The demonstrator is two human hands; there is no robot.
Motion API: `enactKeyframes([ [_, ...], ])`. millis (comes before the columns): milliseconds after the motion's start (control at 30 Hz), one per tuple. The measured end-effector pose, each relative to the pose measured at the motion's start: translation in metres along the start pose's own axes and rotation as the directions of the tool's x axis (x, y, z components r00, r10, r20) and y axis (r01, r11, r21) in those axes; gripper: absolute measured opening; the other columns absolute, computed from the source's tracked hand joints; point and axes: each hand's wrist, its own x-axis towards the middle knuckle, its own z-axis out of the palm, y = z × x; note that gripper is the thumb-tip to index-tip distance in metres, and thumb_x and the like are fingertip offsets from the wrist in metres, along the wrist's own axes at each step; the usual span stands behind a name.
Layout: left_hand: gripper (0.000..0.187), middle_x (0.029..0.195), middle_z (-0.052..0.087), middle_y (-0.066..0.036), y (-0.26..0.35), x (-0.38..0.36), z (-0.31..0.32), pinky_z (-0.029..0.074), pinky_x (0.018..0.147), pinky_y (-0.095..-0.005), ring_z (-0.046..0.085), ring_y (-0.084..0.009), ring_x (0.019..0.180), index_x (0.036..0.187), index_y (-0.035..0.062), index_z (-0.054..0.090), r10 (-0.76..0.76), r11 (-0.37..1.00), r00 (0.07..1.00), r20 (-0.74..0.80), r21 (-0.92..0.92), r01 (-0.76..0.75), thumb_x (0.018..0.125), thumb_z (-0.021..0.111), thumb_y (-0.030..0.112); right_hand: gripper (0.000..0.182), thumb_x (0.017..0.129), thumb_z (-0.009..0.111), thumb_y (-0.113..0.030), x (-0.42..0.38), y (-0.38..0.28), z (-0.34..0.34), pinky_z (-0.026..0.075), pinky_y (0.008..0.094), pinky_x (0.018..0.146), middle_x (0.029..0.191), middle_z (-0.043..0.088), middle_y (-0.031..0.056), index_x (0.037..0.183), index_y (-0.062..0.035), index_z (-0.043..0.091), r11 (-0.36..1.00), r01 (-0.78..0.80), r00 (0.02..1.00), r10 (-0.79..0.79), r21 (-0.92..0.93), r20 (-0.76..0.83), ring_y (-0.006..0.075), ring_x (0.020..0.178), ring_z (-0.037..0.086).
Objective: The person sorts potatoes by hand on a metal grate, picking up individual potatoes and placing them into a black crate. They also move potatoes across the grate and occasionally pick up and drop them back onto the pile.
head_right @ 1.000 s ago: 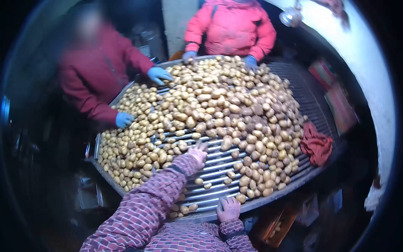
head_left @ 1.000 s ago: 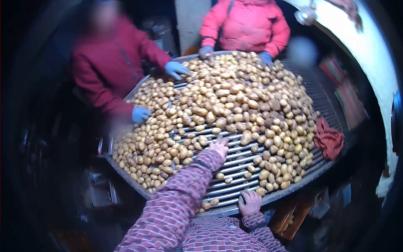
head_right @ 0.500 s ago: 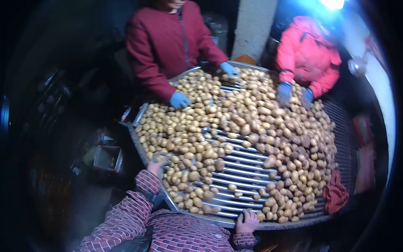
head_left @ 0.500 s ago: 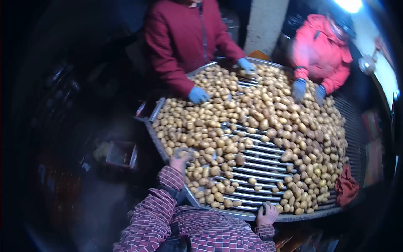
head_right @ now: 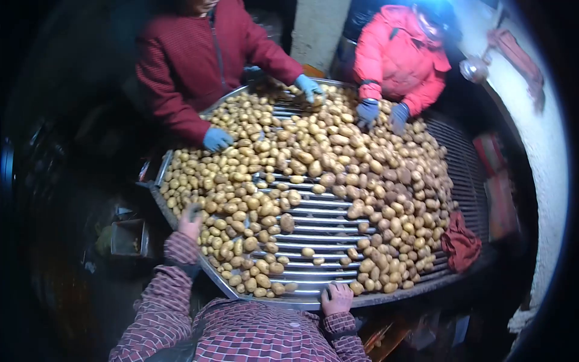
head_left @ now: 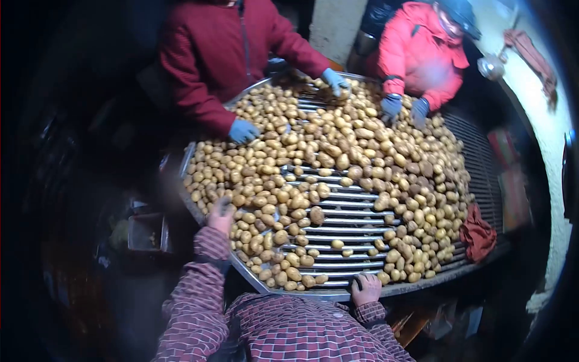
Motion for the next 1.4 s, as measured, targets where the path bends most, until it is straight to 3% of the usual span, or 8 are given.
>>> enactKeyframes([
  [100,0.030,0.109,0.065,-0.014,0.044,-0.014,0.115,0.048,0.093,-0.0380,0.062,-0.0305,0.104,0.114,0.0070,0.063,0.306,0.925,0.873,0.380,0.097,-0.367,0.083,0.064,0.006,0.022,0.072,0.068,-0.024,0.000,-0.003,-0.002,0.042,0.0434,0.087,0.100,0.065,0.0063,0.092,-0.0132,0.069,1.000,-0.028,0.999,0.028,0.003,-0.018,0.0281,0.098,0.058],
  [200,0.031,0.120,0.057,-0.003,0.090,-0.034,0.189,0.048,0.091,-0.0437,0.049,-0.0279,0.120,0.110,0.0170,0.063,0.447,0.355,0.438,0.780,0.295,-0.887,0.079,0.061,0.012,0.021,0.073,0.067,-0.023,0.000,-0.008,-0.006,0.042,0.0434,0.086,0.098,0.065,0.0059,0.092,-0.0146,0.070,0.997,-0.072,0.996,0.072,0.006,-0.044,0.0281,0.098,0.058],
  [333,0.025,0.123,0.052,-0.005,0.077,-0.052,0.238,0.049,0.090,-0.0431,0.052,-0.0276,0.116,0.110,0.0176,0.062,0.095,0.361,0.489,0.867,0.428,-0.828,0.088,0.053,0.013,0.019,0.073,0.067,-0.022,0.000,-0.012,-0.007,0.042,0.0432,0.085,0.095,0.064,0.0051,0.091,-0.0152,0.069,0.995,-0.102,0.990,0.102,0.007,-0.093,0.0282,0.096,0.059],
  [867,0.030,0.131,0.053,-0.012,0.125,0.030,0.276,0.045,0.099,-0.0433,0.051,-0.0311,0.120,0.119,0.0222,0.065,-0.113,0.407,0.687,0.718,0.664,-0.628,0.092,0.057,0.032,0.020,0.073,0.068,-0.021,-0.001,-0.014,-0.005,0.043,0.0436,0.086,0.095,0.064,0.0068,0.091,-0.0137,0.069,0.991,-0.137,0.988,0.137,0.010,-0.074,0.0284,0.094,0.058],
  [933,0.035,0.119,0.061,-0.014,0.135,0.032,0.242,0.047,0.094,-0.0393,0.056,-0.0288,0.115,0.116,0.0177,0.065,0.038,0.565,0.709,0.704,0.570,-0.596,0.084,0.065,0.031,0.019,0.072,0.068,-0.022,-0.001,-0.012,-0.002,0.042,0.0433,0.084,0.093,0.064,0.0058,0.090,-0.0153,0.069,0.992,-0.123,0.986,0.121,-0.011,-0.110,0.0280,0.094,0.058],
  [1000,0.050,0.108,0.066,-0.010,0.133,0.029,0.185,0.048,0.093,-0.0352,0.062,-0.0230,0.100,0.121,0.0166,0.060,-0.172,0.985,0.770,0.615,0.084,0.153,0.075,0.074,0.029,0.018,0.074,0.067,-0.021,-0.003,-0.008,0.002,0.042,0.0445,0.085,0.093,0.064,0.0058,0.091,-0.0144,0.068,0.995,-0.099,0.989,0.098,-0.004,-0.113,0.0281,0.095,0.058],
  [1100,0.034,0.105,0.065,-0.009,0.045,0.048,0.080,0.048,0.092,-0.0352,0.061,-0.0203,0.102,0.115,0.0037,0.060,0.114,0.806,0.854,0.507,-0.550,0.219,0.083,0.064,0.013,0.017,0.077,0.066,-0.019,-0.002,-0.007,0.007,0.042,0.0448,0.087,0.096,0.064,0.0073,0.093,-0.0121,0.067,0.997,-0.056,0.992,0.050,-0.056,-0.114,0.0290,0.096,0.057],
  [1400,0.042,0.104,0.062,-0.003,-0.122,-0.157,-0.244,0.046,0.062,-0.0450,0.063,-0.0311,0.093,0.115,0.0181,0.058,-0.632,0.669,0.774,-0.030,-0.525,0.526,0.087,0.057,0.050,0.018,0.078,0.067,-0.018,0.002,-0.002,0.002,0.043,0.0446,0.087,0.100,0.064,0.0094,0.094,-0.0107,0.067,0.999,0.041,0.999,-0.041,-0.032,-0.009,0.0311,0.097,0.058],
])
